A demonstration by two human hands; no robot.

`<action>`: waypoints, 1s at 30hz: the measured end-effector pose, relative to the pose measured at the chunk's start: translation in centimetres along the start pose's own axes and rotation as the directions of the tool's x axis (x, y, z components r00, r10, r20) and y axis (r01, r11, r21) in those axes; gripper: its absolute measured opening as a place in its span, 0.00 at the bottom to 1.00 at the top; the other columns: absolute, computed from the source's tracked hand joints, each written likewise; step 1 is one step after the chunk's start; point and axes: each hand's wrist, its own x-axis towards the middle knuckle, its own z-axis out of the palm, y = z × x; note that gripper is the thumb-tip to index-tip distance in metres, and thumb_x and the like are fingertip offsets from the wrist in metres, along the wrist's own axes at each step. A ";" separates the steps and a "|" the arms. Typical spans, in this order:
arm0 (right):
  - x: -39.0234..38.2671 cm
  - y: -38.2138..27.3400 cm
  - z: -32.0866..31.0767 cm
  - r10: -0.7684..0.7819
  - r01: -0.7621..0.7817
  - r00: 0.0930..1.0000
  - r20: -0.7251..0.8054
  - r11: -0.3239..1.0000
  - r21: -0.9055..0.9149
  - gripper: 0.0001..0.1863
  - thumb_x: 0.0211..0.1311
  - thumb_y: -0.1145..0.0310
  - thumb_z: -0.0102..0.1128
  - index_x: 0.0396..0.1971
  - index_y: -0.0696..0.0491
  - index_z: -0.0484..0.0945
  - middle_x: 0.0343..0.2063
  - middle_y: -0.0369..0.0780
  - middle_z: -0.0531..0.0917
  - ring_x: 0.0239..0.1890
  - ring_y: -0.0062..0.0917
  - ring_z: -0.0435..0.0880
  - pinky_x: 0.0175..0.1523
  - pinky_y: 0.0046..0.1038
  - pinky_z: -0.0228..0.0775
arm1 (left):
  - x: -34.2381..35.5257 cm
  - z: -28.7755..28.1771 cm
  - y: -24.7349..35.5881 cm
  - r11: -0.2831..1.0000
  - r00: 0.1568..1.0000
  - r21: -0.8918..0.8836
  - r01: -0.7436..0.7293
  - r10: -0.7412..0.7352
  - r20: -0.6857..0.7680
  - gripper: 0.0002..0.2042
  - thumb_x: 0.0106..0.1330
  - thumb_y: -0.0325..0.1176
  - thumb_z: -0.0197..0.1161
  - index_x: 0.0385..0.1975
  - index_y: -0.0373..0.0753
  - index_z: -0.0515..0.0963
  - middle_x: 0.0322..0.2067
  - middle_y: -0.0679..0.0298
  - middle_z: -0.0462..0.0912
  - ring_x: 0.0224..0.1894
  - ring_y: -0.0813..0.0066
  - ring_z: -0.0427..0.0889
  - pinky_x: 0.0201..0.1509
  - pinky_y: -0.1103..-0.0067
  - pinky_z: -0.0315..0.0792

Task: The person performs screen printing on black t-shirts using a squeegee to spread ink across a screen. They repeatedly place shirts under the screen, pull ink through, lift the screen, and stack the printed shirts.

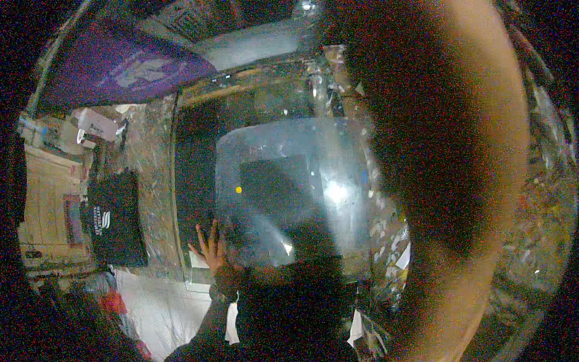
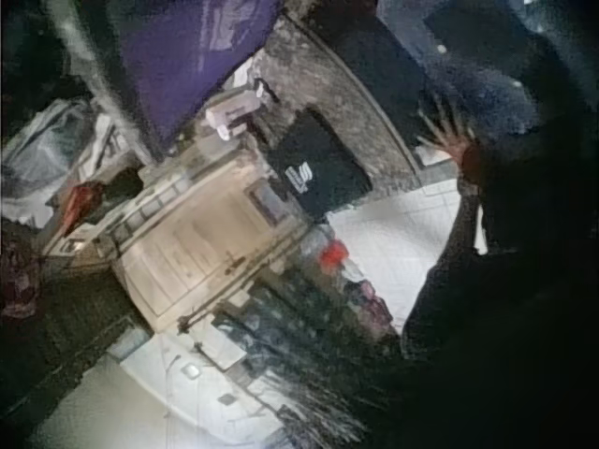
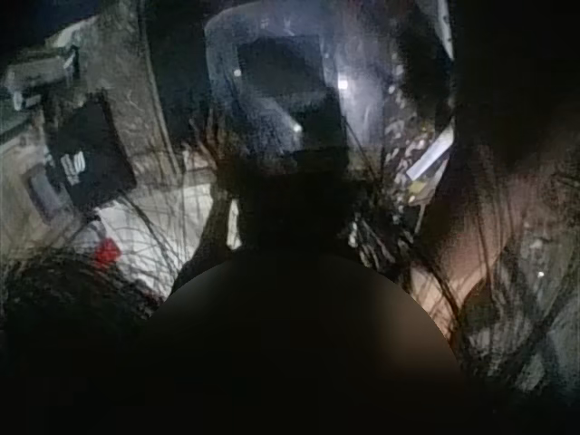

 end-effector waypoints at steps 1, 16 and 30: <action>0.2 -0.4 0.0 0.005 -0.005 1.000 0.000 1.000 -0.003 0.40 0.74 0.31 0.33 0.30 0.53 0.82 0.42 0.52 0.85 0.47 0.40 0.86 0.65 0.48 0.71 | -0.3 0.2 1.1 0.998 0.999 -0.064 0.009 -0.011 -0.041 0.32 0.64 0.43 0.60 0.71 0.44 0.69 0.78 0.54 0.56 0.80 0.38 0.44 0.74 0.33 0.28; -24.5 -14.4 16.4 0.051 -0.122 0.949 -0.312 0.970 -0.210 0.30 0.59 0.34 0.63 0.33 0.51 0.79 0.30 0.42 0.83 0.38 0.36 0.85 0.63 0.60 0.58 | 7.0 -17.6 -7.2 0.991 0.991 0.005 -0.133 0.133 -0.017 0.30 0.39 0.35 0.80 0.47 0.38 0.78 0.42 0.56 0.80 0.53 0.53 0.79 0.60 0.53 0.67; -35.3 -12.2 32.1 -0.088 0.070 0.993 -0.073 0.971 -0.227 0.20 0.52 0.57 0.68 0.47 0.40 0.77 0.44 0.35 0.84 0.45 0.28 0.84 0.56 0.47 0.70 | -0.5 -3.0 -8.9 0.954 0.982 -0.245 -0.173 0.187 0.038 0.24 0.54 0.51 0.74 0.39 0.36 0.79 0.37 0.55 0.77 0.46 0.52 0.75 0.56 0.57 0.65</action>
